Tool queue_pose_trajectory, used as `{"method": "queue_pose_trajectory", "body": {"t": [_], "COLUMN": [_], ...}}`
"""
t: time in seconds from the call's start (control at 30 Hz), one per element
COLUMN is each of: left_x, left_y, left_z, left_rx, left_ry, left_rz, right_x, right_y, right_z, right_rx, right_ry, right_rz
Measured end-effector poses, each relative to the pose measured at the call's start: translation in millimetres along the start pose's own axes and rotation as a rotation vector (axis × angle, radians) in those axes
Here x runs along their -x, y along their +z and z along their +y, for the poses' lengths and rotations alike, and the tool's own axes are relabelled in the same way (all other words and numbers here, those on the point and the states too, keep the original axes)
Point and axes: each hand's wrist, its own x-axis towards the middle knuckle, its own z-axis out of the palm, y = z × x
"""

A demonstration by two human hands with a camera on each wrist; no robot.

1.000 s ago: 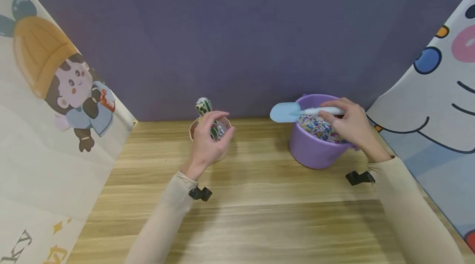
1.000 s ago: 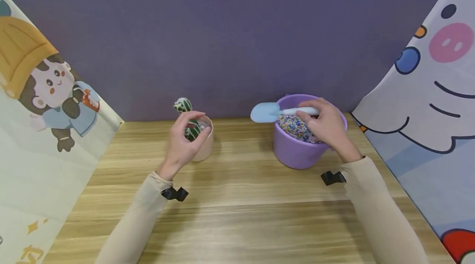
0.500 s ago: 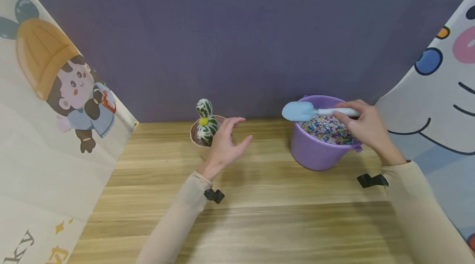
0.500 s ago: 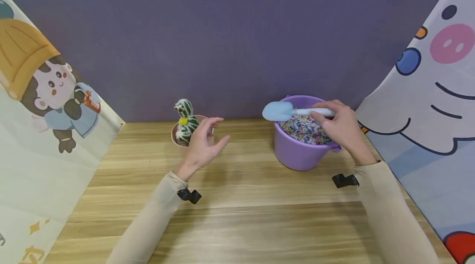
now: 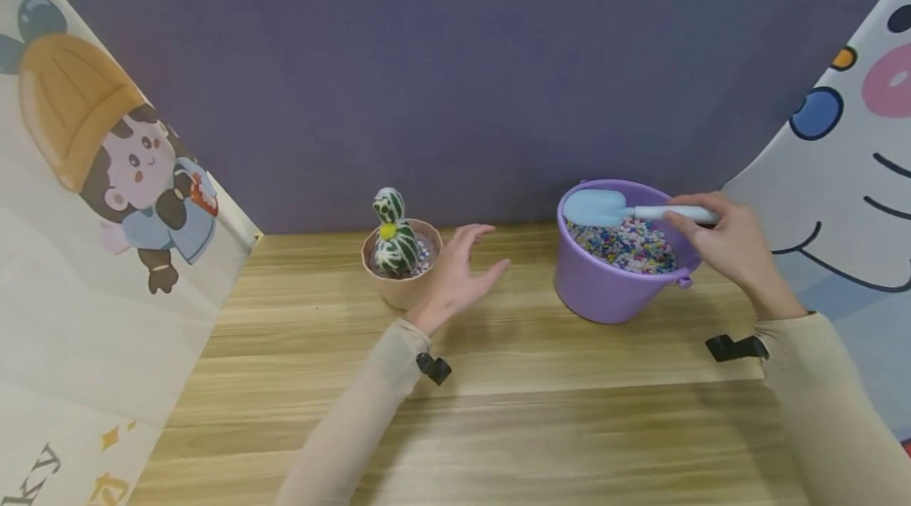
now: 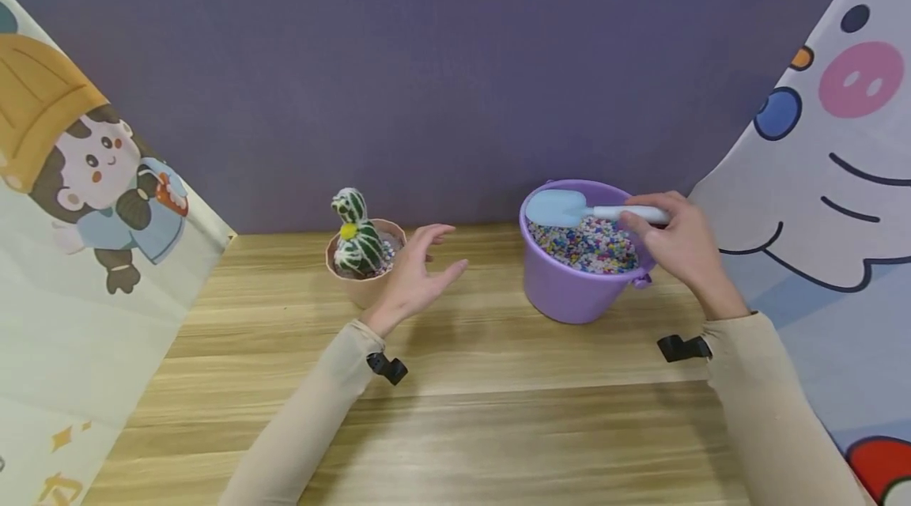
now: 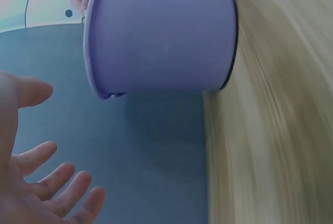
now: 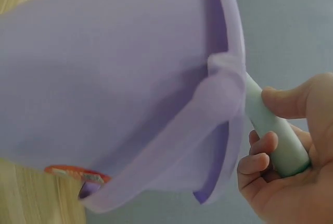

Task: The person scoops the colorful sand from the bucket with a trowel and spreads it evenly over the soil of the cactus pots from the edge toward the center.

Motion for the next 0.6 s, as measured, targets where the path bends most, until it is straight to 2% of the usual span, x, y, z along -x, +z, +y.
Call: {"method": "queue_pose_trajectory", "body": {"t": [0.23, 0.43, 0.6], "left_x": [-8.4, -12.2, -14.2], "left_y": [22.1, 40.5, 57.9], "left_z": [8.6, 14.8, 21.9], "left_rx": [-0.005, -0.033, -0.021], "left_ry": [-0.043, -0.055, -0.062], "left_rz": [-0.082, -0.105, -0.13], "right_x": [1.0, 3.4, 5.9], "right_y": [-0.8, 0.3, -5.8], "right_z": [9.5, 15.6, 19.1], "right_rx": [0.019, 0.025, 0.044], "right_ry": [-0.016, -0.031, -0.023], "right_rz": [0.004, 0.009, -0.003]}}
